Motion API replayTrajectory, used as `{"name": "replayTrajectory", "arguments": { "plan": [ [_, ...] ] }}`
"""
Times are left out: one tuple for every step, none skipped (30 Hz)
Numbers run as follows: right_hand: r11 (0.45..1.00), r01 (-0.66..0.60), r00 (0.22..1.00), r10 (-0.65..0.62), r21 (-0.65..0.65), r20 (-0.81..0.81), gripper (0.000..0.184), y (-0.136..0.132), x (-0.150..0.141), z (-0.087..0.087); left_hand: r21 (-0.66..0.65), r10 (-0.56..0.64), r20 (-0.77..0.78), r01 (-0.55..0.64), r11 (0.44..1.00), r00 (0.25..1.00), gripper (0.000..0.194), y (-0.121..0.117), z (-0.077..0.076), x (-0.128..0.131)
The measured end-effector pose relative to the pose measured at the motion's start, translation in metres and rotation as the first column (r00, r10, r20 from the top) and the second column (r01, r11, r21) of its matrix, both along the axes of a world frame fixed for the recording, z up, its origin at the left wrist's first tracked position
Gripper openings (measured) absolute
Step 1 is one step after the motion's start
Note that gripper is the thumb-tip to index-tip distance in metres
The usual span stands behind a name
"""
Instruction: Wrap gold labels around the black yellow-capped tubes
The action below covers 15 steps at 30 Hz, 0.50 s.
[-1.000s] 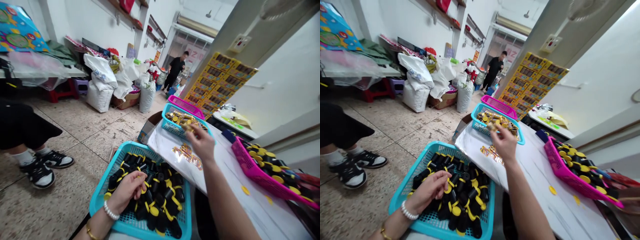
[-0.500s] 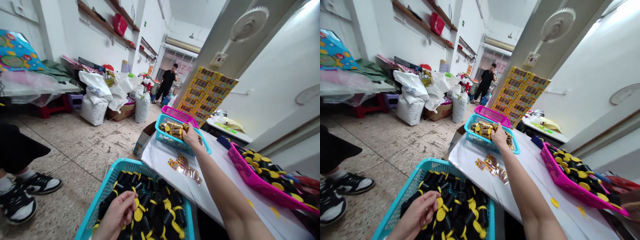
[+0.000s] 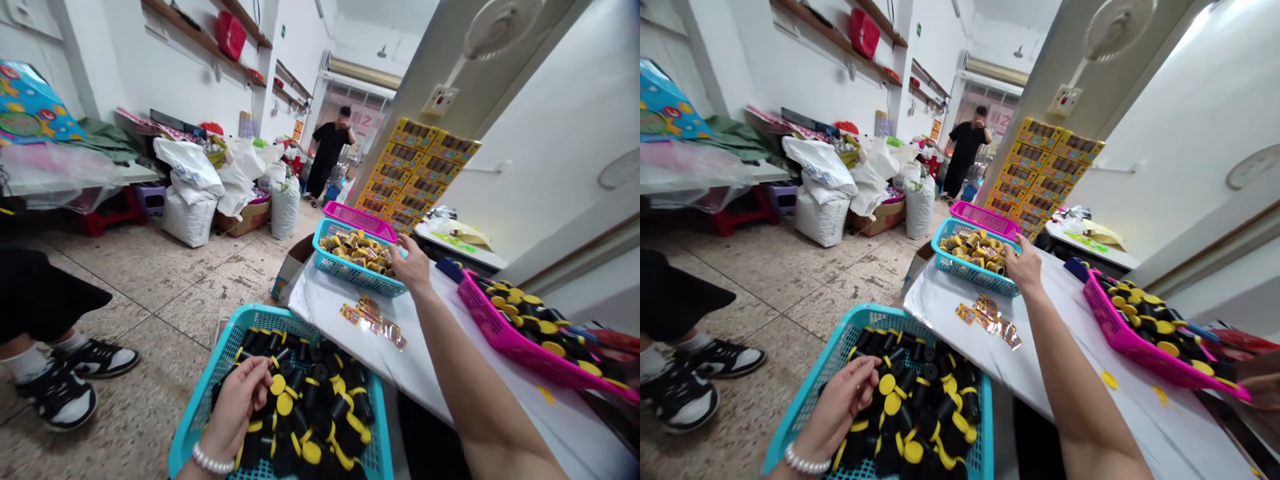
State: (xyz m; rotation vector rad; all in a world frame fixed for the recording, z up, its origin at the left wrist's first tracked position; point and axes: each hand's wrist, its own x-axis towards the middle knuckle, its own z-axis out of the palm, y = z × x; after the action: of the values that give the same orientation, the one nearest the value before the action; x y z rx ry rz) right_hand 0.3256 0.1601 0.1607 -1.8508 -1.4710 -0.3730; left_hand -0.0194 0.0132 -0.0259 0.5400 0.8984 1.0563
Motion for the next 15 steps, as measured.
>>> {"name": "replayTrajectory", "arguments": {
  "plan": [
    [0.999,-0.031,1.0,0.03,0.031,0.007,0.045,-0.017,0.001,-0.005,0.008,-0.001,-0.022,0.001,1.0,1.0,0.036,-0.001,0.0,0.0],
    [0.996,-0.077,0.997,0.077,0.044,0.011,0.042,-0.034,0.001,-0.011,0.019,-0.005,-0.044,0.006,1.0,0.999,0.036,-0.002,0.001,0.001],
    [0.991,-0.131,0.991,0.13,0.036,0.012,0.038,-0.049,0.0,-0.02,0.029,-0.011,-0.066,0.013,0.999,0.998,0.035,-0.003,0.001,0.001],
    [0.983,-0.183,0.983,0.183,0.008,0.006,0.035,-0.062,-0.001,-0.029,0.038,-0.019,-0.087,0.023,0.999,0.996,0.035,-0.005,0.002,0.003],
    [0.973,-0.226,0.974,0.226,-0.038,-0.005,0.031,-0.072,-0.003,-0.039,0.047,-0.029,-0.106,0.034,0.998,0.994,0.034,-0.007,0.004,0.004],
    [0.962,-0.256,0.967,0.255,-0.092,-0.019,0.028,-0.08,-0.005,-0.048,0.055,-0.041,-0.123,0.048,0.997,0.992,0.033,-0.01,0.006,0.006],
    [0.951,-0.277,0.961,0.275,-0.14,-0.032,0.026,-0.085,-0.008,-0.057,0.06,-0.056,-0.141,0.065,0.996,0.988,0.033,-0.012,0.008,0.007],
    [0.94,-0.293,0.956,0.289,-0.173,-0.043,0.024,-0.089,-0.011,-0.064,0.063,-0.071,-0.161,0.082,0.995,0.984,0.032,-0.013,0.01,0.009],
    [0.929,-0.312,0.95,0.308,-0.198,-0.053,0.023,-0.091,-0.016,-0.071,0.067,-0.086,-0.179,0.099,0.993,0.98,0.032,-0.015,0.011,0.011],
    [0.918,-0.336,0.942,0.331,-0.211,-0.062,0.023,-0.092,-0.022,-0.076,0.072,-0.097,-0.194,0.113,0.991,0.976,0.031,-0.016,0.013,0.013],
    [0.904,-0.364,0.931,0.36,-0.223,-0.058,0.023,-0.092,-0.029,-0.08,0.079,-0.103,-0.207,0.121,0.989,0.973,0.031,-0.016,0.014,0.015],
    [0.889,-0.388,0.919,0.392,-0.241,-0.037,0.022,-0.092,-0.036,-0.083,0.083,-0.104,-0.218,0.125,0.989,0.97,0.031,-0.017,0.013,0.016],
    [0.875,-0.406,0.908,0.42,-0.263,-0.004,0.021,-0.092,-0.042,-0.085,0.084,-0.102,-0.227,0.124,0.989,0.969,0.032,-0.017,0.012,0.018],
    [0.864,-0.415,0.896,0.442,-0.287,0.036,0.02,-0.091,-0.049,-0.087,0.08,-0.099,-0.236,0.121,0.989,0.967,0.034,-0.017,0.01,0.019],
    [0.859,-0.412,0.888,0.453,-0.304,0.077,0.02,-0.09,-0.054,-0.088,0.074,-0.097,-0.246,0.118,0.99,0.964,0.037,-0.016,0.006,0.02]
  ]
}}
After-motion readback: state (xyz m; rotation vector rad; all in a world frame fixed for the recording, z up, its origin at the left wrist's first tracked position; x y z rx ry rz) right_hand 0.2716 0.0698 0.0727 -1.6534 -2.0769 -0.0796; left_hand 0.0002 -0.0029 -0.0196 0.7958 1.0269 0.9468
